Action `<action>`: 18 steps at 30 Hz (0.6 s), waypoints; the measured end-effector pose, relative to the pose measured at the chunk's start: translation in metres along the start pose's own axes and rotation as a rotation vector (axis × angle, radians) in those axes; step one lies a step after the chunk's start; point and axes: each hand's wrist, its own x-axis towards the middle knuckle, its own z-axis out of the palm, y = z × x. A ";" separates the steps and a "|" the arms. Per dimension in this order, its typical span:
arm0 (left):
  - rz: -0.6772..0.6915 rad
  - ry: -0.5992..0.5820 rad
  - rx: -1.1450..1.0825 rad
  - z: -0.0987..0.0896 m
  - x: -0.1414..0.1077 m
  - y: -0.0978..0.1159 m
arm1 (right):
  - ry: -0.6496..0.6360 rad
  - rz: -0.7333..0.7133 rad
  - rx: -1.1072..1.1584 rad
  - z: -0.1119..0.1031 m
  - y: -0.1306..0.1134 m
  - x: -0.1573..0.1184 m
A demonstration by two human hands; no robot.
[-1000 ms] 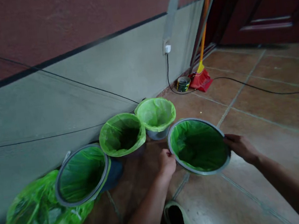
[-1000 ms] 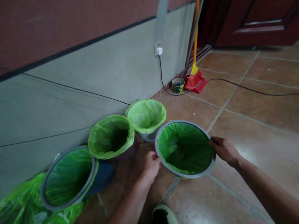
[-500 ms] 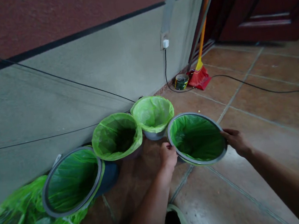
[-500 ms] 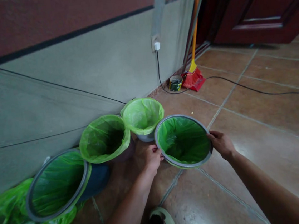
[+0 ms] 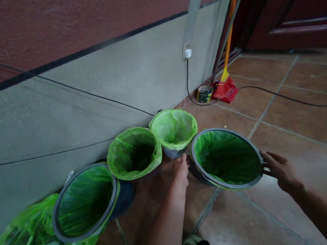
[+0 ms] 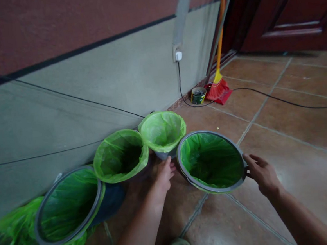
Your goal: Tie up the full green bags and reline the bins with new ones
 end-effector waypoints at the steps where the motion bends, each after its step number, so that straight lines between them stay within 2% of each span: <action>1: -0.034 0.023 -0.045 -0.002 0.004 0.009 | 0.005 0.040 0.033 0.000 0.005 -0.010; 5: -0.141 -0.005 -0.093 0.000 0.022 0.040 | -0.087 0.134 0.079 0.007 0.026 -0.058; 8: -0.107 0.010 -0.095 0.005 0.036 0.051 | -0.177 0.196 0.131 0.017 0.038 -0.083; 11: -0.056 0.022 -0.115 0.011 0.047 0.055 | -0.221 0.220 0.172 0.025 0.041 -0.094; 18: -0.036 0.027 -0.110 0.019 0.059 0.062 | -0.209 0.217 0.210 0.029 0.035 -0.096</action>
